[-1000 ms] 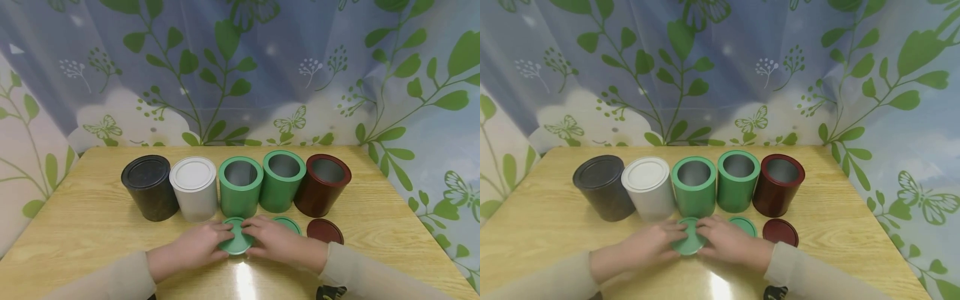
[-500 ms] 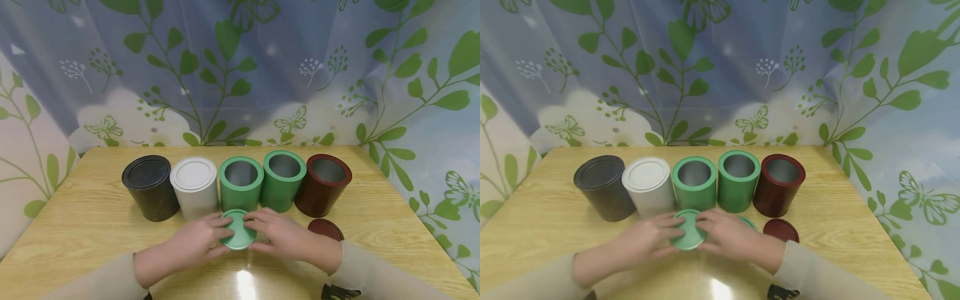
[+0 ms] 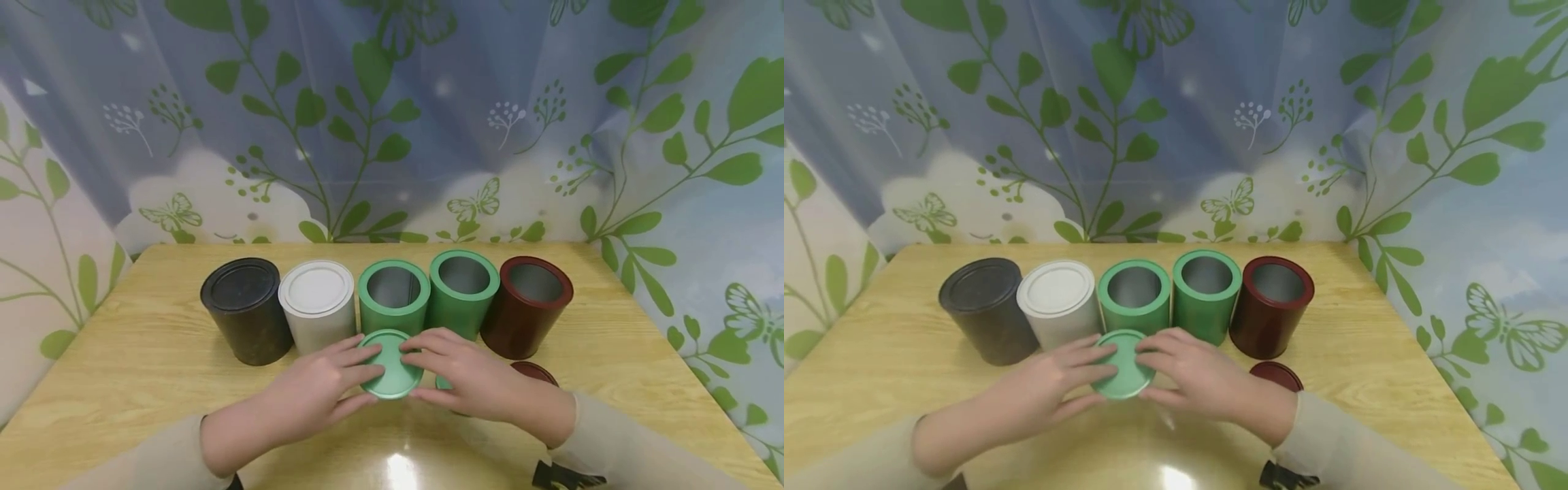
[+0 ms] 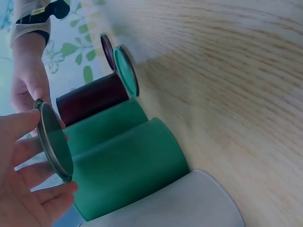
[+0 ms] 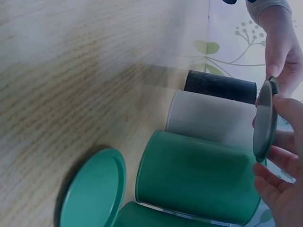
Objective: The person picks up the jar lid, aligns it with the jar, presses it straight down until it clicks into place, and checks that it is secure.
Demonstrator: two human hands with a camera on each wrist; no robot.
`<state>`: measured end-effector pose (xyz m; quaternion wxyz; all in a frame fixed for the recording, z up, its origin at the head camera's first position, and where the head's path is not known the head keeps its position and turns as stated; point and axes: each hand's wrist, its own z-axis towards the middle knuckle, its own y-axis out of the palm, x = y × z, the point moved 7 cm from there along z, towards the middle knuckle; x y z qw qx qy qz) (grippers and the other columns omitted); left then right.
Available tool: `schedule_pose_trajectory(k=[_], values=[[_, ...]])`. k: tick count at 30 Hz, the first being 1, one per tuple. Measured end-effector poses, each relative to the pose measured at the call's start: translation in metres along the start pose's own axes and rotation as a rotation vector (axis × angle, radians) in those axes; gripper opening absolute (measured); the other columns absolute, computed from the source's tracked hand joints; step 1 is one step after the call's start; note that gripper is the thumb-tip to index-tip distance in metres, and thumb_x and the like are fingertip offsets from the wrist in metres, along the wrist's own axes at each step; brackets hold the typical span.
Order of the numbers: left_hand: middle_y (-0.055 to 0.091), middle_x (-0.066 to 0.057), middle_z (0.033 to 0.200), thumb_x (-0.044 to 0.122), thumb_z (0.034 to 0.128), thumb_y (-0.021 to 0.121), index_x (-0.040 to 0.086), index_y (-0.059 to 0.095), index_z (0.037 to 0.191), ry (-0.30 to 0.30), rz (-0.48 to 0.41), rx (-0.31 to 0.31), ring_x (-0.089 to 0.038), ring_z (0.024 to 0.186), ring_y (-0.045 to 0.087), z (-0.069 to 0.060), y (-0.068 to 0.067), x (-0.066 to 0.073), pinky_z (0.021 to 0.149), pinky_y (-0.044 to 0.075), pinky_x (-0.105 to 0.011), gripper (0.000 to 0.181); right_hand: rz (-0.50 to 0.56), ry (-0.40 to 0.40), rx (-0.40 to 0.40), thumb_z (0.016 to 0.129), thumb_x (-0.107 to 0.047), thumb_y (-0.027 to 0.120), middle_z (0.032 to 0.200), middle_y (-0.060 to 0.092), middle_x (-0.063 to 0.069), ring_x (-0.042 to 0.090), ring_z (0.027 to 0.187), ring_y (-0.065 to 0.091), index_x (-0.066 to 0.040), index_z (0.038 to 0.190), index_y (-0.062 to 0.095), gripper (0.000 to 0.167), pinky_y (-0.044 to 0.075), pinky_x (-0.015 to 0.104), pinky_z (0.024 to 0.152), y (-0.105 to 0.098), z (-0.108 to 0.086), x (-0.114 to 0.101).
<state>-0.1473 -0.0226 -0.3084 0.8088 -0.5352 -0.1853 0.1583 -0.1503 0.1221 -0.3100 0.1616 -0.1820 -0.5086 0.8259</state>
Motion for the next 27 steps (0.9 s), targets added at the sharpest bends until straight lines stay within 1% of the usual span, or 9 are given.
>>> schedule_pose_trajectory(k=[2, 4, 6, 10, 14, 18, 20, 24, 27], values=[[0.058, -0.013, 0.124, 0.027, 0.0850, 0.069, 0.006, 0.068, 0.111, 0.009, -0.006, 0.026, -0.035, 0.117, 0.052, 0.000, -0.003, 0.001, 0.093, 0.045, -0.040, 0.034, -0.006, -0.025, 0.043, 0.086, -0.032, 0.069, 0.119, 0.058, 0.004, 0.019, 0.110, 0.051, -0.004, 0.111, 0.065, 0.038, 0.046, 0.031, 0.090, -0.005, 0.000, -0.001], [0.058, -0.013, 0.125, 0.027, 0.0849, 0.069, 0.006, 0.068, 0.112, 0.011, -0.011, 0.048, -0.035, 0.117, 0.051, 0.001, -0.007, 0.000, 0.092, 0.046, -0.041, 0.034, -0.010, -0.030, 0.066, 0.085, -0.031, 0.069, 0.119, 0.058, 0.004, 0.019, 0.111, 0.051, -0.004, 0.112, 0.065, 0.038, 0.046, 0.030, 0.090, -0.009, 0.001, -0.001], [0.058, -0.014, 0.125, 0.026, 0.0848, 0.070, 0.006, 0.067, 0.112, 0.013, -0.017, 0.066, -0.035, 0.118, 0.051, 0.003, -0.010, 0.000, 0.093, 0.045, -0.041, 0.034, -0.011, -0.024, 0.076, 0.085, -0.030, 0.070, 0.121, 0.057, 0.004, 0.018, 0.112, 0.050, -0.004, 0.112, 0.065, 0.038, 0.046, 0.030, 0.090, -0.012, 0.002, 0.000], [0.057, -0.014, 0.127, 0.028, 0.0859, 0.068, 0.006, 0.067, 0.114, 0.011, -0.029, 0.073, -0.035, 0.119, 0.049, 0.007, -0.014, -0.004, 0.095, 0.044, -0.041, 0.036, -0.006, -0.018, 0.087, 0.085, -0.028, 0.070, 0.122, 0.057, 0.004, 0.019, 0.113, 0.050, -0.004, 0.114, 0.064, 0.039, 0.046, 0.031, 0.090, -0.017, 0.004, 0.003], [0.056, -0.015, 0.127, 0.027, 0.0864, 0.068, 0.005, 0.066, 0.115, 0.005, -0.037, 0.072, -0.036, 0.120, 0.048, 0.011, -0.014, -0.007, 0.096, 0.043, -0.042, 0.036, 0.010, -0.007, 0.087, 0.088, -0.030, 0.066, 0.124, 0.056, 0.005, 0.019, 0.114, 0.050, -0.003, 0.116, 0.063, 0.039, 0.046, 0.033, 0.091, -0.019, 0.004, 0.008], [0.055, -0.012, 0.129, 0.028, 0.0878, 0.066, 0.006, 0.064, 0.119, -0.025, -0.033, 0.057, -0.035, 0.122, 0.046, 0.015, -0.013, -0.012, 0.098, 0.041, -0.041, 0.038, 0.023, 0.015, 0.074, 0.094, -0.037, 0.055, 0.126, 0.054, 0.006, 0.020, 0.116, 0.049, -0.003, 0.119, 0.061, 0.042, 0.045, 0.035, 0.093, -0.018, 0.004, 0.015], [0.054, -0.011, 0.130, 0.029, 0.0893, 0.064, 0.006, 0.062, 0.121, -0.036, -0.023, 0.047, -0.033, 0.124, 0.045, 0.017, -0.012, -0.014, 0.099, 0.040, -0.040, 0.039, 0.025, 0.035, 0.062, 0.095, -0.037, 0.053, 0.127, 0.053, 0.006, 0.020, 0.118, 0.048, -0.004, 0.121, 0.060, 0.043, 0.044, 0.035, 0.094, -0.017, 0.004, 0.018], [0.054, -0.012, 0.131, 0.029, 0.0920, 0.060, 0.006, 0.060, 0.123, -0.032, -0.001, 0.039, -0.033, 0.125, 0.044, 0.021, -0.011, -0.016, 0.101, 0.038, -0.040, 0.039, 0.028, 0.078, 0.035, 0.093, -0.032, 0.059, 0.130, 0.051, 0.005, 0.019, 0.121, 0.046, -0.004, 0.123, 0.059, 0.041, 0.043, 0.036, 0.096, -0.017, 0.004, 0.023], [0.054, -0.012, 0.131, 0.030, 0.0930, 0.058, 0.006, 0.061, 0.123, -0.027, 0.025, 0.045, -0.033, 0.124, 0.044, 0.023, -0.012, -0.017, 0.101, 0.037, -0.040, 0.039, 0.026, 0.104, 0.022, 0.090, -0.027, 0.063, 0.131, 0.051, 0.005, 0.018, 0.121, 0.046, -0.004, 0.124, 0.058, 0.041, 0.042, 0.035, 0.096, -0.017, 0.005, 0.026]])
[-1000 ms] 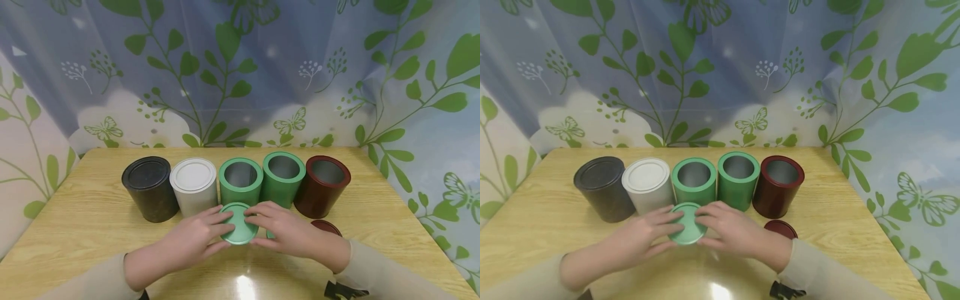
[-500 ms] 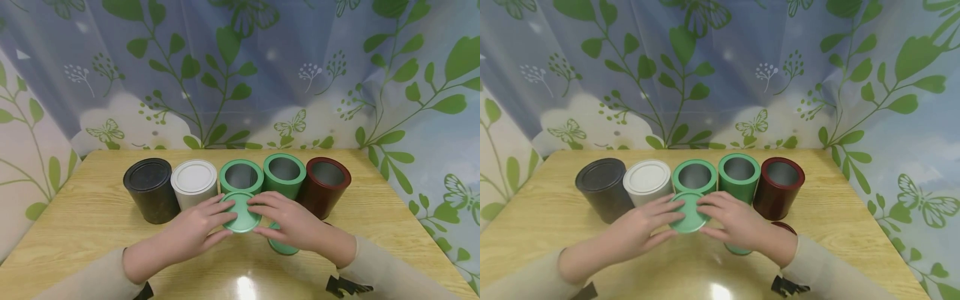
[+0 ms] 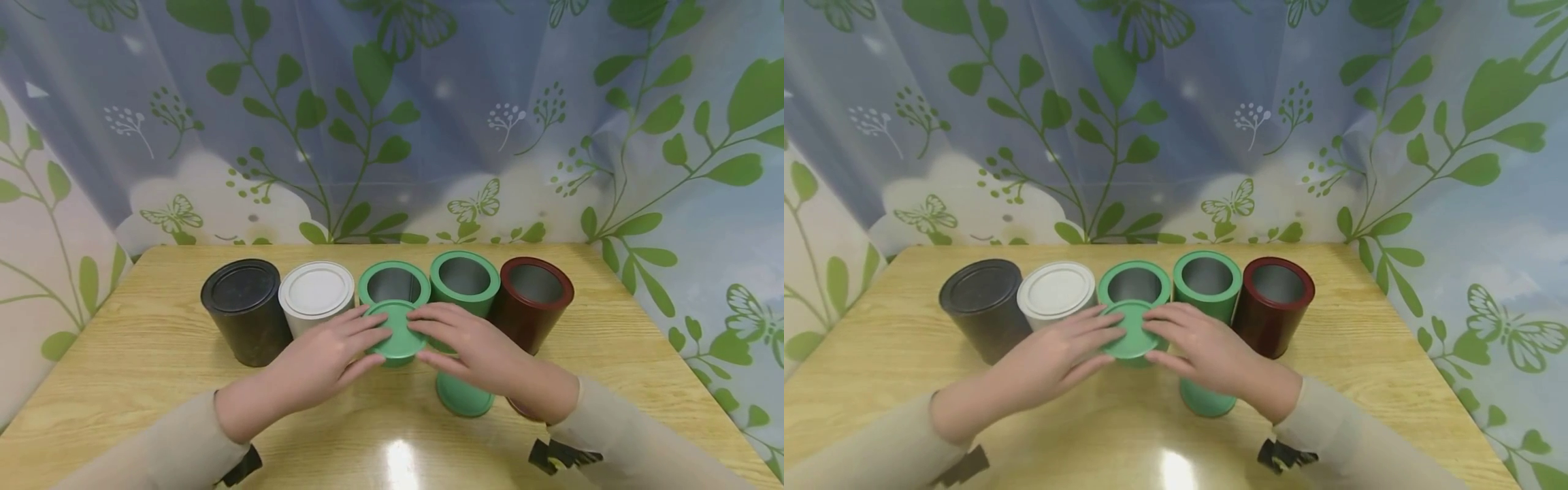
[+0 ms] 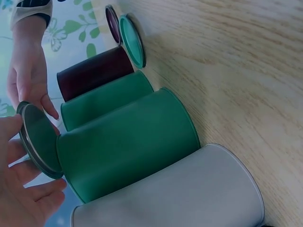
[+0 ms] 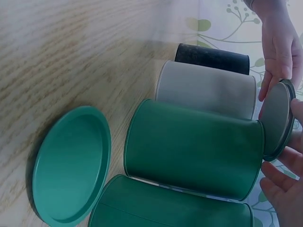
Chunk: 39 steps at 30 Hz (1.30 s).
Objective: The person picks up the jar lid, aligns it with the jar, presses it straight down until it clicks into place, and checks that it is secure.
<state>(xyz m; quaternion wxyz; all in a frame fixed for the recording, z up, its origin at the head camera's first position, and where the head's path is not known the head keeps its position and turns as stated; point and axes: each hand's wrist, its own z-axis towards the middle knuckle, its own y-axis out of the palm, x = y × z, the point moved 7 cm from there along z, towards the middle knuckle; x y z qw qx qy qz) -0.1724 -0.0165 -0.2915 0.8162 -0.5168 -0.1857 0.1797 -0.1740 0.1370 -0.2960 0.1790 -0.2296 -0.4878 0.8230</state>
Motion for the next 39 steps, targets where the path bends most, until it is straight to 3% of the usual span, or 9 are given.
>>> schedule_pose_trajectory(k=[10, 15, 21, 26, 35, 39], values=[[0.057, -0.010, 0.127, 0.029, 0.0948, 0.055, 0.005, 0.060, 0.123, 0.033, 0.137, 0.029, -0.028, 0.123, 0.047, 0.007, 0.003, -0.004, 0.099, 0.040, -0.041, 0.037, -0.030, 0.111, -0.043, 0.096, -0.031, 0.053, 0.136, 0.049, 0.004, 0.019, 0.129, 0.041, -0.007, 0.130, 0.055, 0.042, 0.037, 0.037, 0.102, 0.001, 0.002, 0.009], [0.060, -0.011, 0.123, 0.030, 0.0992, 0.046, 0.003, 0.059, 0.123, 0.049, 0.155, 0.048, -0.029, 0.119, 0.051, 0.012, 0.003, -0.007, 0.096, 0.042, -0.043, 0.038, -0.029, 0.189, -0.079, 0.098, -0.031, 0.049, 0.138, 0.047, 0.003, 0.018, 0.131, 0.037, -0.009, 0.134, 0.052, 0.042, 0.036, 0.038, 0.103, 0.003, 0.005, 0.014], [0.059, -0.013, 0.124, 0.025, 0.0959, 0.054, 0.001, 0.057, 0.125, 0.011, 0.149, 0.010, -0.030, 0.119, 0.051, 0.018, 0.005, -0.012, 0.097, 0.041, -0.048, 0.038, 0.003, 0.261, -0.111, 0.098, -0.029, 0.049, 0.141, 0.044, 0.005, 0.018, 0.131, 0.037, -0.011, 0.135, 0.050, 0.041, 0.038, 0.039, 0.101, 0.005, 0.007, 0.020], [0.055, -0.012, 0.129, 0.027, 0.0965, 0.052, 0.002, 0.055, 0.128, -0.023, 0.160, -0.054, -0.029, 0.123, 0.047, 0.018, 0.010, -0.016, 0.100, 0.037, -0.050, 0.040, 0.003, 0.267, -0.134, 0.099, -0.029, 0.048, 0.141, 0.043, 0.005, 0.018, 0.132, 0.036, -0.010, 0.136, 0.049, 0.042, 0.038, 0.039, 0.101, 0.007, 0.009, 0.023], [0.055, -0.011, 0.129, 0.025, 0.0979, 0.049, 0.002, 0.055, 0.129, -0.020, 0.180, -0.083, -0.029, 0.122, 0.048, 0.026, 0.011, -0.023, 0.099, 0.038, -0.048, 0.039, -0.066, 0.243, -0.140, 0.099, -0.029, 0.048, 0.140, 0.044, 0.009, 0.022, 0.132, 0.036, -0.007, 0.136, 0.049, 0.044, 0.038, 0.040, 0.101, 0.006, 0.015, 0.026], [0.055, -0.012, 0.130, 0.025, 0.0980, 0.049, 0.002, 0.054, 0.129, -0.035, 0.167, -0.100, -0.030, 0.123, 0.047, 0.028, 0.012, -0.025, 0.100, 0.038, -0.048, 0.039, -0.120, 0.217, -0.135, 0.099, -0.029, 0.048, 0.138, 0.048, 0.009, 0.023, 0.130, 0.038, -0.006, 0.134, 0.051, 0.042, 0.031, 0.046, 0.105, 0.006, 0.018, 0.026]])
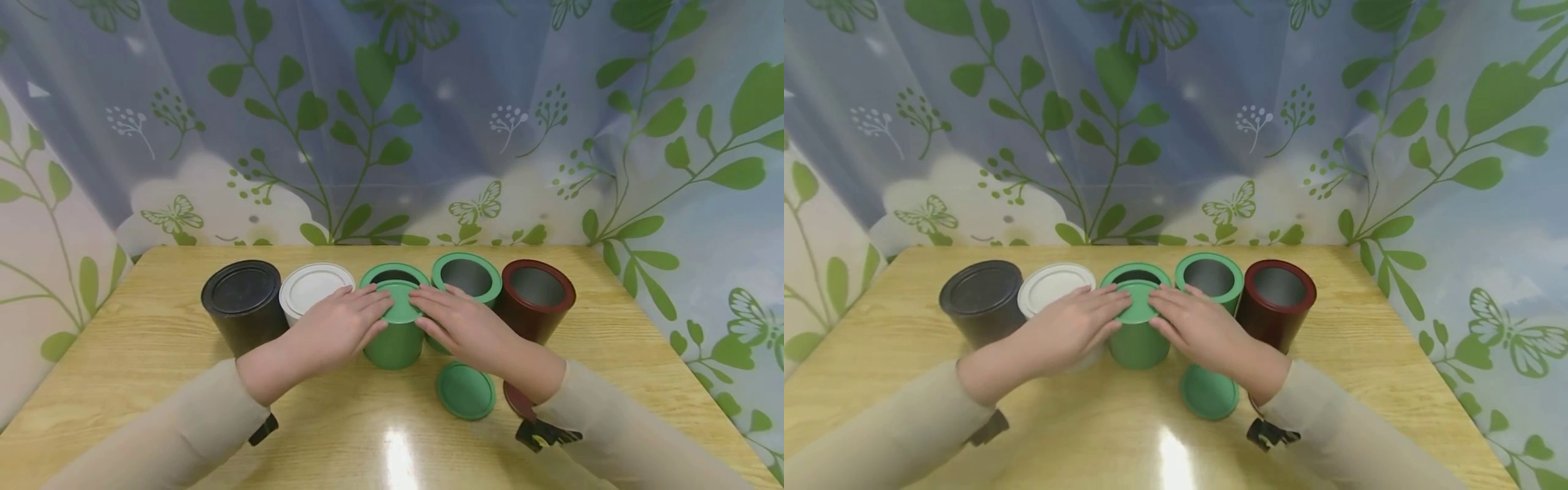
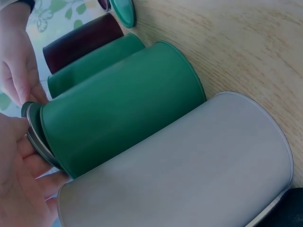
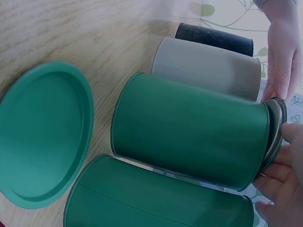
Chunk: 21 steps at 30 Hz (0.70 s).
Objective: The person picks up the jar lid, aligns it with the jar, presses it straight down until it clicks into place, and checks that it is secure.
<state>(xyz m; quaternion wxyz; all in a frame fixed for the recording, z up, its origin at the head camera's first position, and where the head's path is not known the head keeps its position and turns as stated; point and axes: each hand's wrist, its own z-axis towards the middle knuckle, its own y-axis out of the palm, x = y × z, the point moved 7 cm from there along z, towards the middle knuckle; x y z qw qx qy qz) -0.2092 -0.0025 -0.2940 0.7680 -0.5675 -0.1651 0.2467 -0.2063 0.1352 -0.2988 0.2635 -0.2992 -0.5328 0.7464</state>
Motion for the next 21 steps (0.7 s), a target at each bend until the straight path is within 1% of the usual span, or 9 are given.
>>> schedule_pose_trajectory(k=[4, 11, 21], values=[[0.053, -0.012, 0.131, 0.026, 0.0987, 0.047, 0.002, 0.053, 0.130, -0.024, -0.020, -0.025, -0.030, 0.124, 0.046, 0.0017, 0.0023, -0.0031, 0.101, 0.036, -0.048, 0.040, -0.040, -0.021, 0.018, 0.098, -0.026, 0.050, 0.135, 0.051, 0.009, 0.025, 0.129, 0.041, -0.005, 0.132, 0.052, 0.040, 0.026, 0.052, 0.106, -0.0004, 0.0030, -0.0005], [0.051, -0.012, 0.134, 0.028, 0.1002, 0.043, 0.002, 0.051, 0.132, -0.048, -0.028, -0.057, -0.030, 0.127, 0.042, 0.0032, 0.0051, -0.0058, 0.103, 0.034, -0.047, 0.042, -0.046, -0.020, 0.028, 0.096, -0.022, 0.053, 0.133, 0.052, 0.010, 0.025, 0.128, 0.042, -0.004, 0.130, 0.054, 0.038, 0.029, 0.051, 0.105, -0.0004, 0.0046, 0.0002], [0.047, -0.011, 0.138, 0.030, 0.1013, 0.039, 0.003, 0.047, 0.136, -0.081, -0.034, -0.107, -0.028, 0.131, 0.037, 0.0049, 0.0086, -0.0093, 0.105, 0.031, -0.046, 0.044, -0.070, -0.015, 0.024, 0.097, -0.023, 0.052, 0.134, 0.051, 0.010, 0.024, 0.128, 0.041, -0.004, 0.131, 0.054, 0.039, 0.028, 0.050, 0.106, 0.0015, 0.0074, 0.0029]])
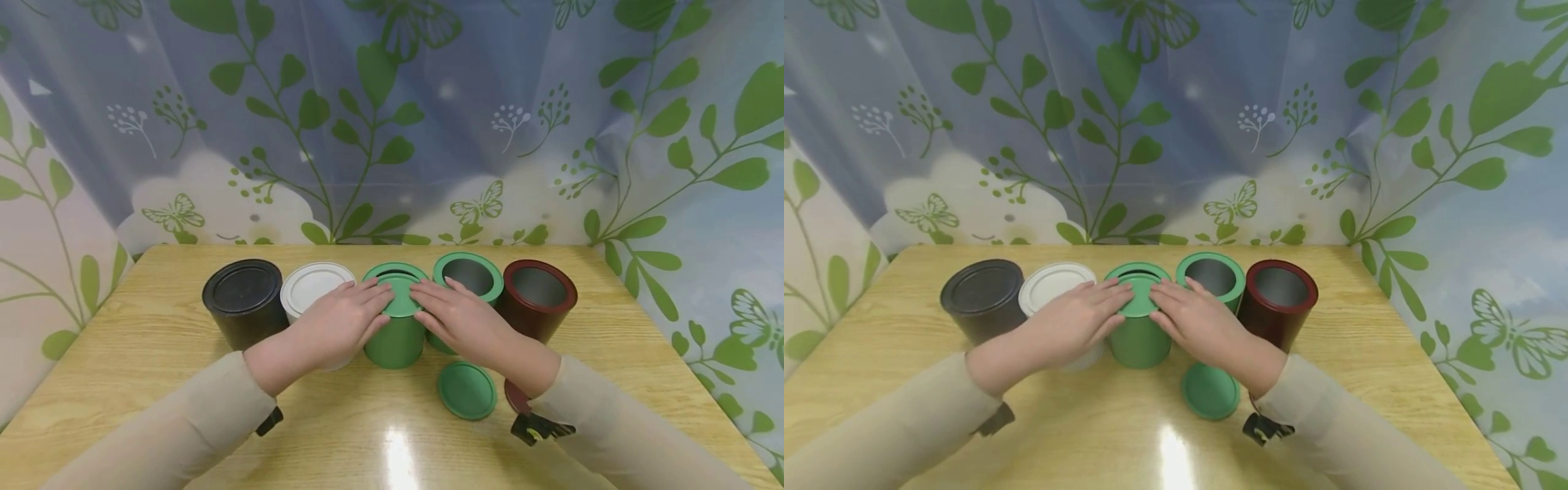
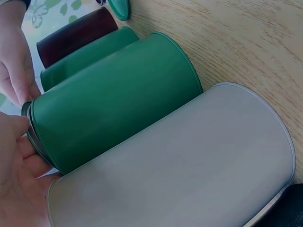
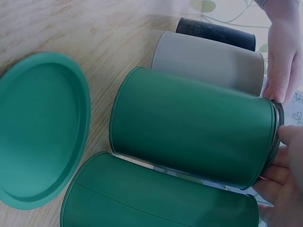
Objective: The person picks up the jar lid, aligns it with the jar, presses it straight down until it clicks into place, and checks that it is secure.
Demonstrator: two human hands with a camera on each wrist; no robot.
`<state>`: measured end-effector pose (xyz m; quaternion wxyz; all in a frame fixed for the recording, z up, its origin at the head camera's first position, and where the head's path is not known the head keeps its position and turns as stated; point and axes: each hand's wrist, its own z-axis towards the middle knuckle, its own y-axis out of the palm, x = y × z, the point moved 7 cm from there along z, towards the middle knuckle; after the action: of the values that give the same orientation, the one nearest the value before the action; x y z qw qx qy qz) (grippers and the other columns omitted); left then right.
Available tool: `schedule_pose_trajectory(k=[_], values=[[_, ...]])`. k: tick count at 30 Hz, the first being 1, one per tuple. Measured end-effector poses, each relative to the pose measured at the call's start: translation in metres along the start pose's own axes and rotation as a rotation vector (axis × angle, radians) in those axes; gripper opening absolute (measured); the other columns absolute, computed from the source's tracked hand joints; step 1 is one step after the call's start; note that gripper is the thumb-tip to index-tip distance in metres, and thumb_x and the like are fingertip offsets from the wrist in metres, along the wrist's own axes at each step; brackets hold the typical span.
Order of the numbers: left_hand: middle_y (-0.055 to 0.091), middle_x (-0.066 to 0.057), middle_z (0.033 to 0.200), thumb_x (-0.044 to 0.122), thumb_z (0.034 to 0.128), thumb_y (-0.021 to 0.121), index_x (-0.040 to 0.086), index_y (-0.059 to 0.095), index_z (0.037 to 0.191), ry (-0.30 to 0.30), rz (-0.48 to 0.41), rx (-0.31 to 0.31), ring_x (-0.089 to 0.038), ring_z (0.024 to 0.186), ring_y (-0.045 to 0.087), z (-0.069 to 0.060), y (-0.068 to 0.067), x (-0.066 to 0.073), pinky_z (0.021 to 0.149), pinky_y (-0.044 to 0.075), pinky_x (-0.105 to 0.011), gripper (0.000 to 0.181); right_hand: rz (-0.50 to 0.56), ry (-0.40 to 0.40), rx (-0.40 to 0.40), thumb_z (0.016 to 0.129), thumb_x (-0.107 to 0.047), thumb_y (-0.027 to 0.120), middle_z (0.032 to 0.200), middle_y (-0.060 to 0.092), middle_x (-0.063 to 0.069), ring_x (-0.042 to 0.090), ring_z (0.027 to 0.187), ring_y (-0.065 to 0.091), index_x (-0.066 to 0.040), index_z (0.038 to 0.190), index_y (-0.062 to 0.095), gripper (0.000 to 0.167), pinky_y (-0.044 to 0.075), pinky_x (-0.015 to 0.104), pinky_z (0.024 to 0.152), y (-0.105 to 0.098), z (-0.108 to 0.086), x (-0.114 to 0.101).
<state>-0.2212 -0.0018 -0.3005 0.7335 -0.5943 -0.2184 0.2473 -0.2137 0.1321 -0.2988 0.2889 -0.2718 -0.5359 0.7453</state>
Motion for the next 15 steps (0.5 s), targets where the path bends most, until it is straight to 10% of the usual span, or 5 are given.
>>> schedule_pose_trajectory(k=[15], values=[[0.043, -0.010, 0.141, 0.031, 0.1011, 0.040, 0.004, 0.046, 0.137, -0.003, -0.009, -0.021, -0.028, 0.132, 0.035, 0.0041, 0.0008, -0.0050, 0.104, 0.031, -0.048, 0.045, -0.034, -0.005, -0.003, 0.098, -0.028, 0.050, 0.134, 0.051, 0.009, 0.023, 0.129, 0.041, -0.005, 0.133, 0.053, 0.042, 0.027, 0.049, 0.106, 0.0012, 0.0045, 0.0039]])
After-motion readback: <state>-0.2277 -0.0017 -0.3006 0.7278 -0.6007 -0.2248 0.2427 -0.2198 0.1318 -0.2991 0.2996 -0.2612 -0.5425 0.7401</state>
